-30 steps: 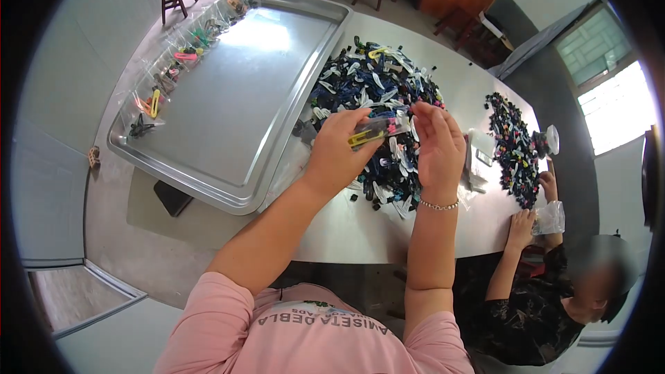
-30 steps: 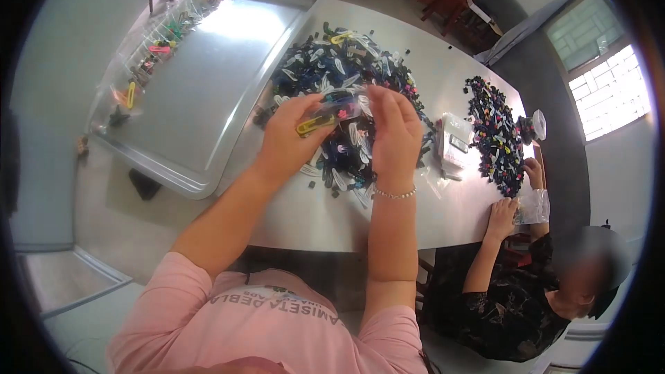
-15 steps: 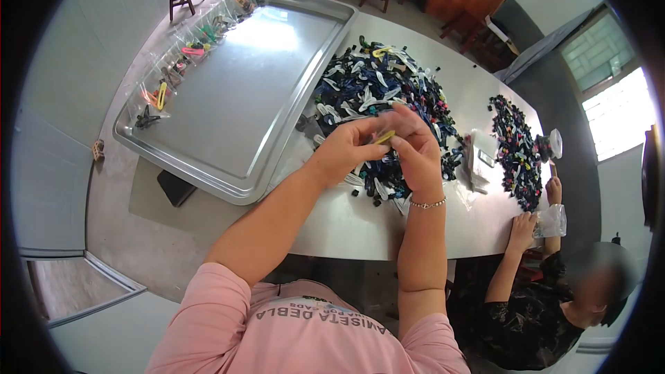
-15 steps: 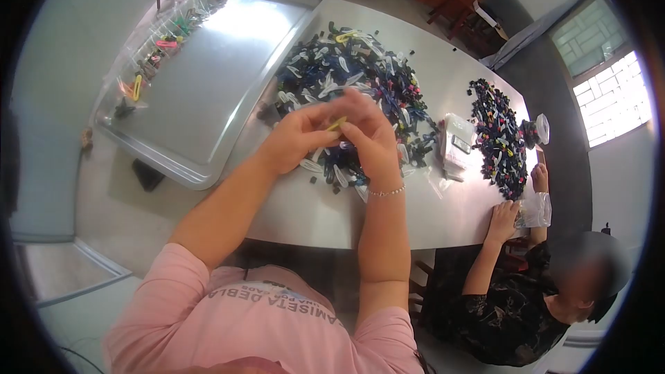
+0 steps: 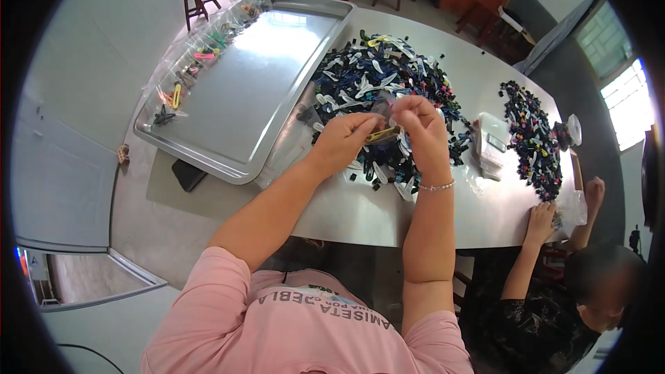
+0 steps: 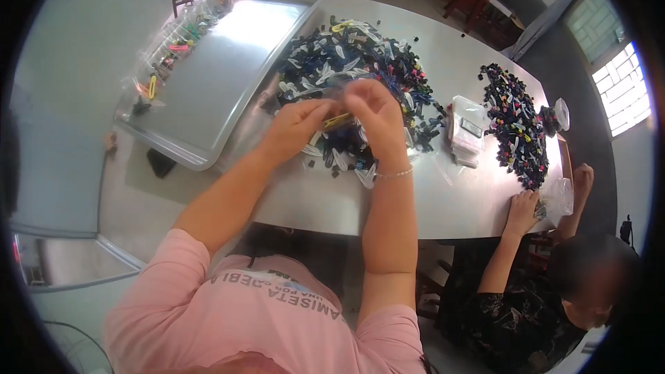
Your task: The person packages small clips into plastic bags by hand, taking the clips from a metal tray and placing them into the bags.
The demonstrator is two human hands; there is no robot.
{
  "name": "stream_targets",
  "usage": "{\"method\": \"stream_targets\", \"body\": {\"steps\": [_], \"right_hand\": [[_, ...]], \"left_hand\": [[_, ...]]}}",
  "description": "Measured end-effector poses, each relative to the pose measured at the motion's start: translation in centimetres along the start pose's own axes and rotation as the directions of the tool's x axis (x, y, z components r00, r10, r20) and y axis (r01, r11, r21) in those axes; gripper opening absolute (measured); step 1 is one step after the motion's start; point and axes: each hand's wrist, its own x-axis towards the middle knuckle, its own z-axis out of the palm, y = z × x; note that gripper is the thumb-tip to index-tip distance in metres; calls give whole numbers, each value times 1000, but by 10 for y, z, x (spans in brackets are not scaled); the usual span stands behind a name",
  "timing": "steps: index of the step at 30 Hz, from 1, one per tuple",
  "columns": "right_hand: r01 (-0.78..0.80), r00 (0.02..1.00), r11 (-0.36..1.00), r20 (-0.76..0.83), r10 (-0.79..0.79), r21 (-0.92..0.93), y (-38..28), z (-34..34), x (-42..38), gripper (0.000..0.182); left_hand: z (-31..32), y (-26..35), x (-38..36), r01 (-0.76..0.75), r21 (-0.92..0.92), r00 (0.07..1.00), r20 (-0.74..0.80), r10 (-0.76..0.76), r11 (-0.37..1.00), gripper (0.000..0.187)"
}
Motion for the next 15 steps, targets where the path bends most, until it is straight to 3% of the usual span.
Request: {"method": "stream_targets", "body": {"steps": [2,4,6,10,12,13,15], "right_hand": [[42,998,978,-54,-31,206,-3,3,2,29],[3,1000,979,-30,4,205,-2,-1,2,32],[-63,997,989,61,55,133,9,-11,4,23],[64,989,995,130,-73,78,17,-13,5,12],[-84,985,962,-169,41,-260,14,-5,5,6],[-31,993,994,-120,18,-108,14,-6,5,9],[5,998,999,-70,-7,-32,10,-5,2,9]], "left_hand": [[1,8,1,202,-287,978,3,-210,936,29],[3,14,0,199,-330,973,-45,-225,923,30],[3,15,-1,158,-410,975,-77,-207,898,31],[-3,18,-8,214,-340,974,6,-225,916,31],[-5,20,-10,127,-262,986,-70,-150,957,31],[-8,22,-11,127,-276,984,-89,-157,953,31],[-10,24,-14,109,-308,983,-106,-148,945,32]]}}
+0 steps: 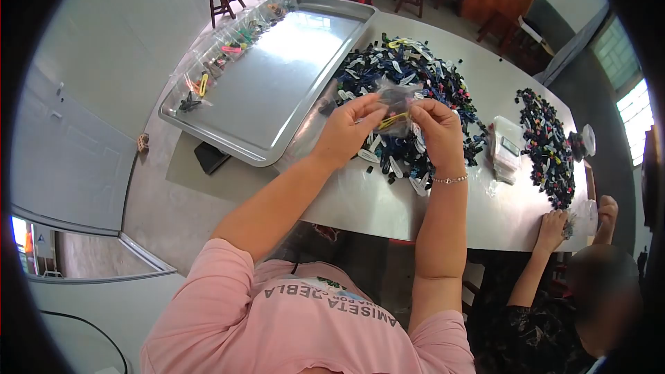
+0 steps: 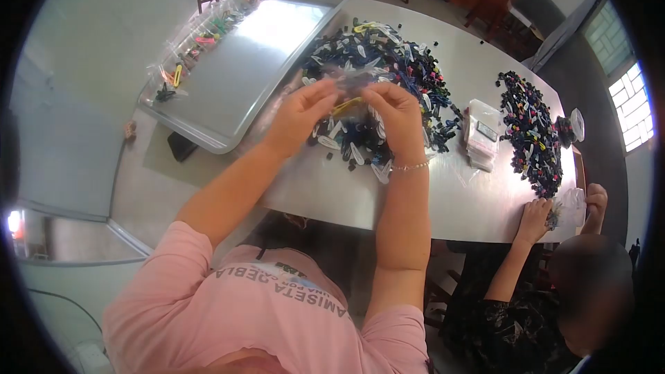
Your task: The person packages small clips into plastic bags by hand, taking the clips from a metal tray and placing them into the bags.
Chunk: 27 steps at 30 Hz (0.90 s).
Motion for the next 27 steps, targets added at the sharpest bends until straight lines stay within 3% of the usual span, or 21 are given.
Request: {"method": "stream_targets", "body": {"steps": [1,3,5,7,10,13,16,18,22,25,27], "right_hand": [[28,998,996,47,-31,79,-1,1,-1,9],[18,999,1000,50,-18,6,-1,3,-1,8],[7,998,990,69,3,-143,-3,4,-1,8],[24,990,994,138,-8,-109,-1,5,-1,7],[41,988,995,155,-26,-93,1,10,-2,9],[-13,996,1000,88,15,-22,7,11,1,13],[-6,996,1000,89,8,-22,12,6,3,14],[-8,996,999,83,13,-52,14,5,4,14],[-11,995,992,98,24,-123,14,10,3,15],[-14,992,983,122,37,-181,12,13,2,15],[-13,990,978,132,41,-210,13,15,2,14]], "left_hand": [[-2,2,-2,-14,-35,1000,-14,14,999,34],[-6,11,-7,-12,29,1000,-13,13,1000,36],[-6,26,-13,-6,281,1000,-22,13,960,34],[-6,32,-17,-58,280,995,-58,77,958,25],[-16,45,-24,-213,556,950,-74,303,804,19],[-46,67,-25,-104,611,969,-115,218,785,20],[-97,75,-20,-176,667,899,-190,394,724,20],[-134,90,-20,-72,781,881,-241,406,621,21],[-225,93,-20,129,814,823,-406,396,567,27],[-281,93,-28,223,729,781,-531,329,647,30],[-326,87,-33,295,678,700,-633,331,674,31]]}}
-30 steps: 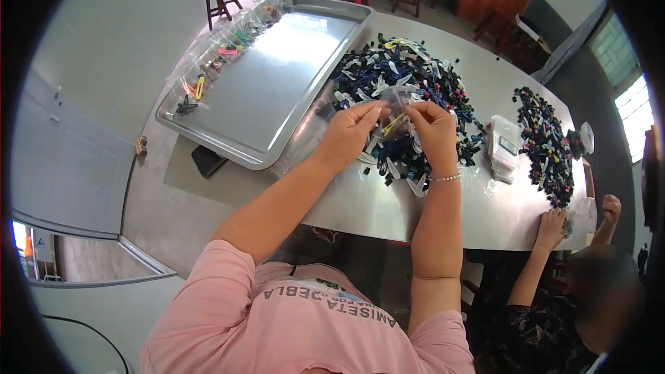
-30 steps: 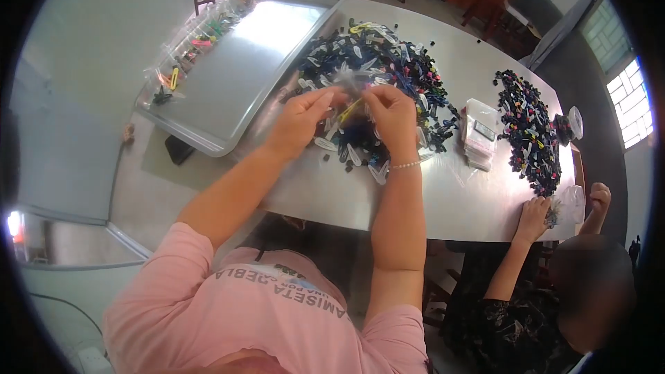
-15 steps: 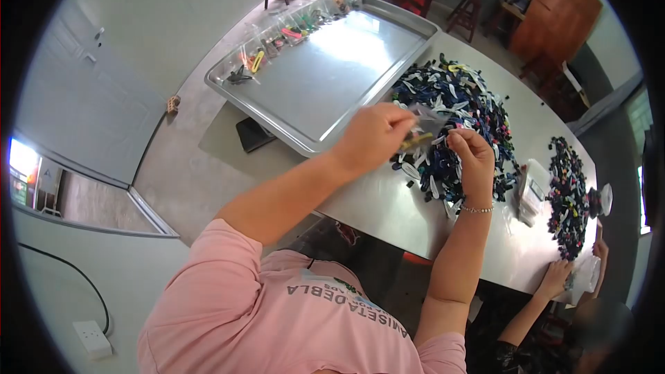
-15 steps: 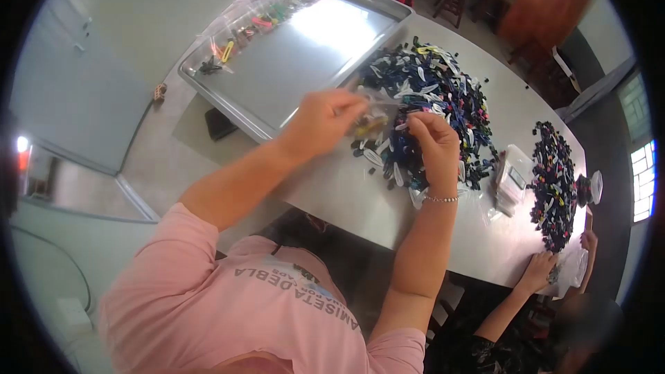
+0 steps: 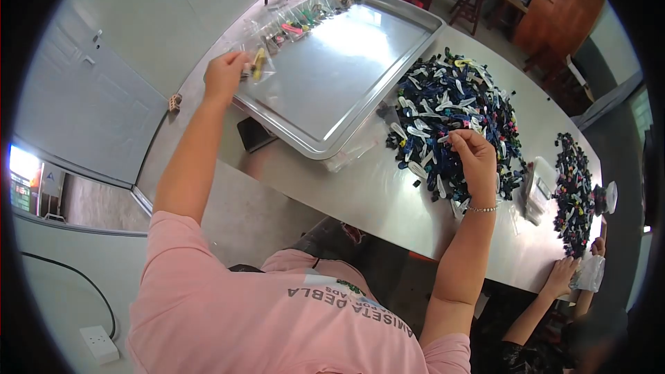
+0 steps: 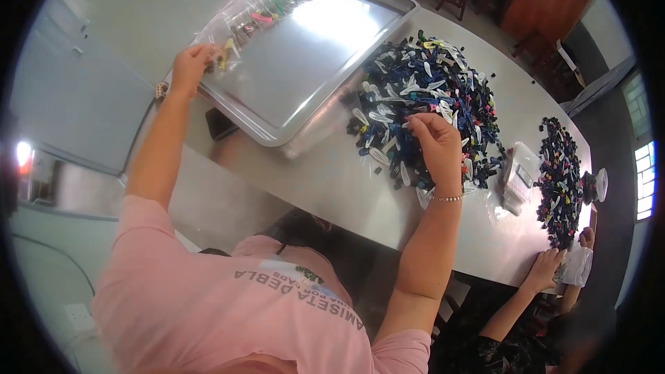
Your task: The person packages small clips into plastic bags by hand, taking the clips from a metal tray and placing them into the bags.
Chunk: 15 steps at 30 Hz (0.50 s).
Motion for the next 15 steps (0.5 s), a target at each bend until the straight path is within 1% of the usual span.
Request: {"method": "stream_targets", "body": {"steps": [1,3,4,5,6,7,9,10,12,14,15], "right_hand": [[-4,1000,1000,0,4,0,1,0,1,14],[-7,1000,1000,9,7,11,5,0,1,14],[-11,1000,1000,8,11,9,5,0,1,14],[-3,1000,1000,7,3,0,5,0,2,14],[5,1000,1000,6,-5,-9,5,0,2,15],[-3,1000,1000,1,3,-11,4,0,2,15],[5,1000,1000,-21,-5,2,3,0,1,15],[-6,1000,1000,-31,6,-3,3,1,1,15],[6,999,1000,-46,-6,-10,4,1,1,15],[12,998,999,-60,-14,-31,4,2,2,15],[18,998,999,-62,-20,-34,5,3,2,15]], "left_hand": [[-10,-14,8,2,1,1000,3,-2,1000,31],[-28,-39,23,-58,225,997,-44,70,973,35],[-34,-53,29,-56,224,997,-40,67,973,35],[-39,-67,35,-96,396,968,-178,179,913,39],[-41,-70,36,-104,559,907,-286,309,823,43],[-43,-74,37,-107,558,910,-278,307,823,43],[-43,-76,38,-193,648,780,-355,516,737,45],[-38,-61,29,-201,642,786,-345,513,740,45],[-20,0,-12,-342,453,836,-254,487,823,36],[-4,63,-59,-498,206,851,-68,520,842,29],[1,88,-82,-572,129,820,61,569,810,27]]}}
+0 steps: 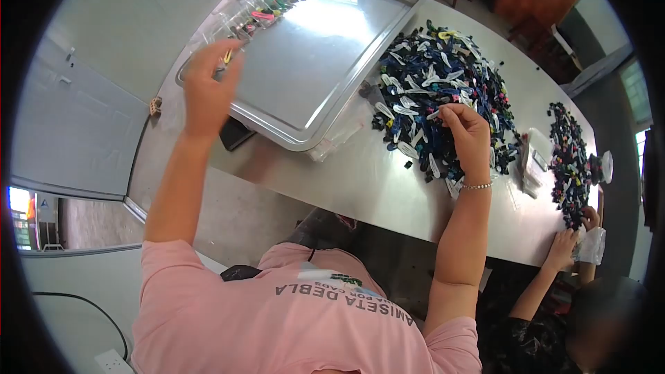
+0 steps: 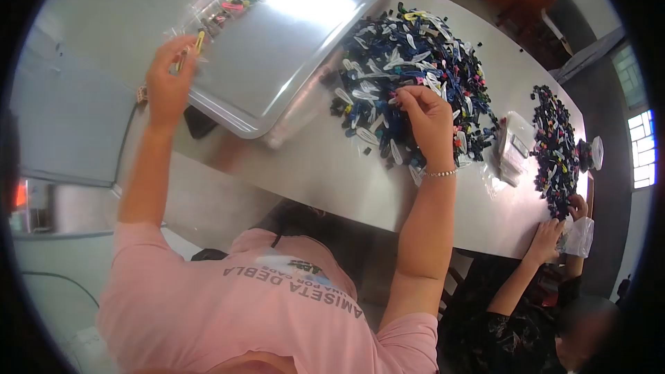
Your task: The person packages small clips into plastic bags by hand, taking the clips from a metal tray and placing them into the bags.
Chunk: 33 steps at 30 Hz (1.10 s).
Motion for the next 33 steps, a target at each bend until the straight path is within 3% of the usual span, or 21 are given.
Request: {"method": "stream_targets", "body": {"steps": [3,5,8,10,11,13,15,17,18,23,25,26,28,29,31,32,33], "right_hand": [[21,1000,1000,-10,-21,9,-2,1,-2,16],[20,1000,1000,-4,-20,19,-4,0,-2,17],[18,1000,999,-6,-18,50,-3,-1,-1,17],[9,1000,998,-2,-9,59,-3,-1,-2,16],[12,1000,998,-6,-11,58,-3,-2,-1,16],[20,1000,998,3,-20,56,-2,-4,-1,16],[24,999,997,-26,-22,78,-4,-5,-1,16],[10,1000,1000,-23,-10,22,-5,-8,0,16],[9,1000,999,-29,-7,44,-5,-7,-1,16],[15,1000,1000,-1,-15,25,-2,-7,0,16],[28,1000,999,8,-28,-30,-5,-6,0,16],[31,1000,999,6,-31,-28,-6,-5,0,16],[30,999,1000,22,-30,-9,-8,-4,-1,16],[34,999,999,20,-34,-8,-9,-3,-2,16],[26,995,995,88,-35,100,-10,-4,-2,17],[36,996,994,83,-44,101,-11,-5,-3,17],[-7,987,993,157,-11,115,-13,-6,-4,20]], "left_hand": [[19,90,-28,-313,-232,897,245,367,921,22],[48,125,-60,-290,-327,839,365,403,899,29],[98,147,-83,-281,-278,804,454,384,918,37],[144,133,-92,-224,20,877,440,193,974,44],[156,130,-89,-228,17,877,439,198,973,44],[175,127,-79,-314,417,860,506,69,853,50],[181,129,-68,-331,486,889,449,94,809,45],[177,129,-60,-375,402,730,683,-1,836,35],[176,126,-63,-368,370,790,608,77,853,26],[174,127,-67,-268,299,845,529,75,916,18],[168,133,-64,-266,114,908,363,209,957,17],[166,137,-63,-270,116,908,362,212,956,17],[149,162,-52,-319,-22,938,135,319,948,13],[142,169,-45,-322,-20,937,133,322,946,13],[132,182,-31,-203,-283,976,17,217,937,12],[130,187,-28,-213,-282,974,11,226,935,12],[129,192,-25,105,-494,991,122,-50,863,15]]}}
